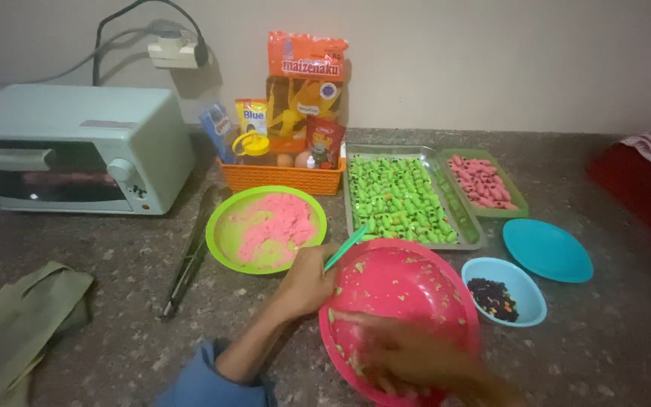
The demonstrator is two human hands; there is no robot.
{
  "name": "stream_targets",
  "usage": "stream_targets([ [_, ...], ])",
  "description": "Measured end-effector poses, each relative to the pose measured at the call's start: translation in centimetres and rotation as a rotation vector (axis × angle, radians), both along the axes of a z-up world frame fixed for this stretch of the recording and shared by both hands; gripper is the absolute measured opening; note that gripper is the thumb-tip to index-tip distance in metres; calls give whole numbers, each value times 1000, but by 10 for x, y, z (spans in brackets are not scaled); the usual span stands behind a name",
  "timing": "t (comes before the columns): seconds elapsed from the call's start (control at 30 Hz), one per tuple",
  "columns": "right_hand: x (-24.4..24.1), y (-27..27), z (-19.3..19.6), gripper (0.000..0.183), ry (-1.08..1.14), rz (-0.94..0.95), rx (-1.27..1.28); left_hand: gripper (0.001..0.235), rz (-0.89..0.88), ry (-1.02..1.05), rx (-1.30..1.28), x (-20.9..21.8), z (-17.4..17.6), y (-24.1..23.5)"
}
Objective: Shaping small pieces of colored dough into textured rolls using a comb
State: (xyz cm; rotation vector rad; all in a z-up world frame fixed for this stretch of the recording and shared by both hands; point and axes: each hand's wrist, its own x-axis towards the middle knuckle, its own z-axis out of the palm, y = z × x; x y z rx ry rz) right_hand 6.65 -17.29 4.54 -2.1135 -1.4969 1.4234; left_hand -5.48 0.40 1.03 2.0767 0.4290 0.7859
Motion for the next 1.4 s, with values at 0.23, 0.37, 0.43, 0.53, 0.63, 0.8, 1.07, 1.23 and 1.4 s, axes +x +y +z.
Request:
stream_targets([
  [0.23, -10, -10, 50, 33, 2, -344, -114, 16, 7, 52, 90, -2, 10, -5],
  [0.37, 22, 1, 23, 99, 186, -492, 182, 23, -3, 61, 74, -2, 7, -4],
  [0.43, 7, 0, 48, 94, 115, -490, 129, 18, 12, 74, 72, -2, 6, -5],
  [0.53, -3, 4, 52, 88, 64, -466, 55, 19, 11, 63, 81, -2, 5, -3],
  [0.63, 31, 17, -31, 86, 94, -199, 262, 18, -8, 29, 110, -4, 7, -3],
  [0.8, -10, 8, 32, 83, 7, -265, 168, 23, -42, -40, 111, -4, 10, -4],
  [1.07, -11, 0, 16, 84, 124, -195, -7, 20, 5, 30, 124, -2, 4, 0],
  [1.23, 0, -13, 21, 43, 11, -122, -43, 25, -13, -14, 138, -6, 16, -6],
  [1.4, 15, -9, 15, 62, -11, -94, 318, 34, -49, -26, 133, -6, 18, -8],
])
